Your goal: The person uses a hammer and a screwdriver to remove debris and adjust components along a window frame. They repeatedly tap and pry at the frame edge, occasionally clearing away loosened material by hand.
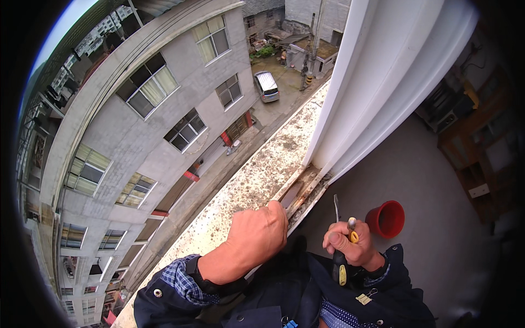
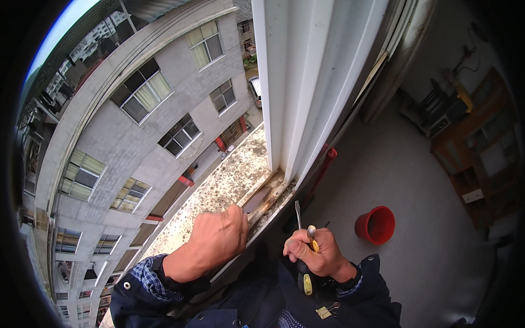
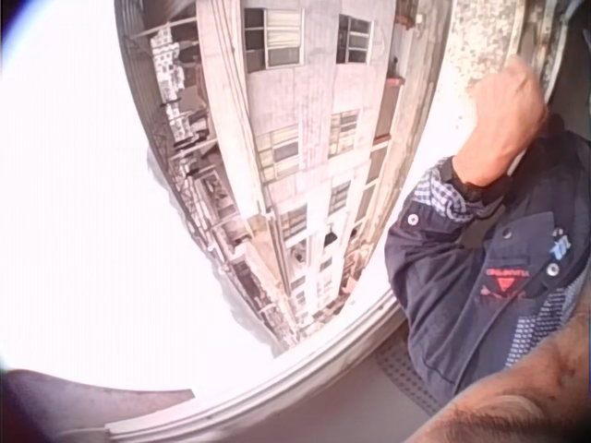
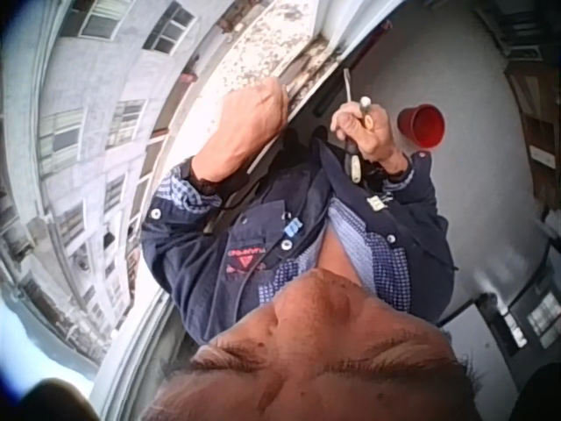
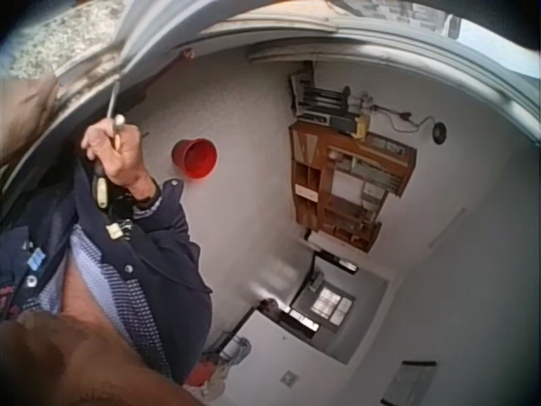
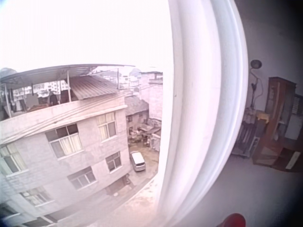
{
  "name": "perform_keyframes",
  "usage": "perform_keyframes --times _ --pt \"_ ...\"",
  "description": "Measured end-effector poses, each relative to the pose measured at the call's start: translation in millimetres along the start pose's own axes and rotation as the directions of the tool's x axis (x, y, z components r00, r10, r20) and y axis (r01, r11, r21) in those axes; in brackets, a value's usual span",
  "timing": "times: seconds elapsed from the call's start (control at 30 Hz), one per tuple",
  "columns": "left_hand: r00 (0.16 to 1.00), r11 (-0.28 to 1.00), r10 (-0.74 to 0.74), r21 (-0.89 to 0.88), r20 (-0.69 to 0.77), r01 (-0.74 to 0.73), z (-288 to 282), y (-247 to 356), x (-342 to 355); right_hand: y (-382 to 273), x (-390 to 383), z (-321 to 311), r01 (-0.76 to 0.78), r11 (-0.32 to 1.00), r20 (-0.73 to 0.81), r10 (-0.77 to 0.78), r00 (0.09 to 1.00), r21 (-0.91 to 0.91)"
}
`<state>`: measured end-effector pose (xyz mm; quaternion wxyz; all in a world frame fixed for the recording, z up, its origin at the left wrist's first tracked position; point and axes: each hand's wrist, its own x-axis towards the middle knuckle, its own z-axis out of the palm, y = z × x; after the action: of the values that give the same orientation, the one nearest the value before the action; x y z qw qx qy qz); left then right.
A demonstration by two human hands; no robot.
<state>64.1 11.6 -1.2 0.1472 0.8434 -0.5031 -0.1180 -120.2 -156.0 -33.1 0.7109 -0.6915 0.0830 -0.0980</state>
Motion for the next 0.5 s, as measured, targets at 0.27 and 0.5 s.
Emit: perform_keyframes --times 0.27,0.5 --pt "0.999 0.998 0.036 0.049 -0.021 -0.035 22 20 32 2 -4 -14 -0.001 1.000 0.016 0.002 1.000 -0.009" --pt "0.984 0.998 0.061 0.020 -0.165 -0.058 33 17 31 1 -9 -17 -0.007 1.000 0.014 0.007 1.000 0.004"
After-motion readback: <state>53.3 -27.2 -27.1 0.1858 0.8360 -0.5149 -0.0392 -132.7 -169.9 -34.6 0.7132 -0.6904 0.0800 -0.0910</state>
